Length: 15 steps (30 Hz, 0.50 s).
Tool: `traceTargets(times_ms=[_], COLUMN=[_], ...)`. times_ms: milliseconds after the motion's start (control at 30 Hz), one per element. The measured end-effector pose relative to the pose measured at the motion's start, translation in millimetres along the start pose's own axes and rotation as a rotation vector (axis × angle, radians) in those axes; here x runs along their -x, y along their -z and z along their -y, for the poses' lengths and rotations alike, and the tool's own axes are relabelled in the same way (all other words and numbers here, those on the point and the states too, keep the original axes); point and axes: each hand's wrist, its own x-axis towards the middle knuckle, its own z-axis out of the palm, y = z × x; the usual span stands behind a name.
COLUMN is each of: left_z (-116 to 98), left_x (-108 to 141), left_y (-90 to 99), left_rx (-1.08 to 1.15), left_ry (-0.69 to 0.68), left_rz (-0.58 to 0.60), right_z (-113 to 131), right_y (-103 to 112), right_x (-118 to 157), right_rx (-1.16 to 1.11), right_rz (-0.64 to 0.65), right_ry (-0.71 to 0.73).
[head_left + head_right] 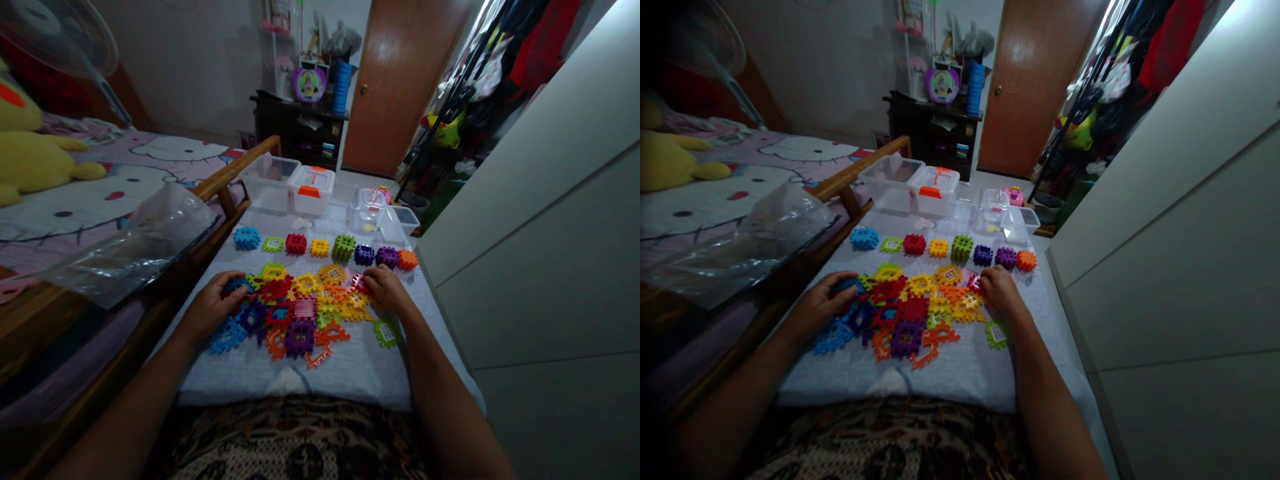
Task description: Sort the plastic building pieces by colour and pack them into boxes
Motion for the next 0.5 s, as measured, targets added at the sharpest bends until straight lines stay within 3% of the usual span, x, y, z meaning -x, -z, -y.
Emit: traceTargets(times_ms=[200,500], left_z=[-2.1,1.4], left_x=[0.5,0.1], left_y=[0.4,0.1], left_rx=[-0.015,-0.020], left_ry=[-0.008,-0.020], left_rz=[0.003,0.013], right_z=[-1.6,1.8], right_y=[3.0,2.5], right_x=[9.5,2.0], right_rx=[0.057,0.079], right_rz=[0.052,0.132], right_ry=[0.000,0.014])
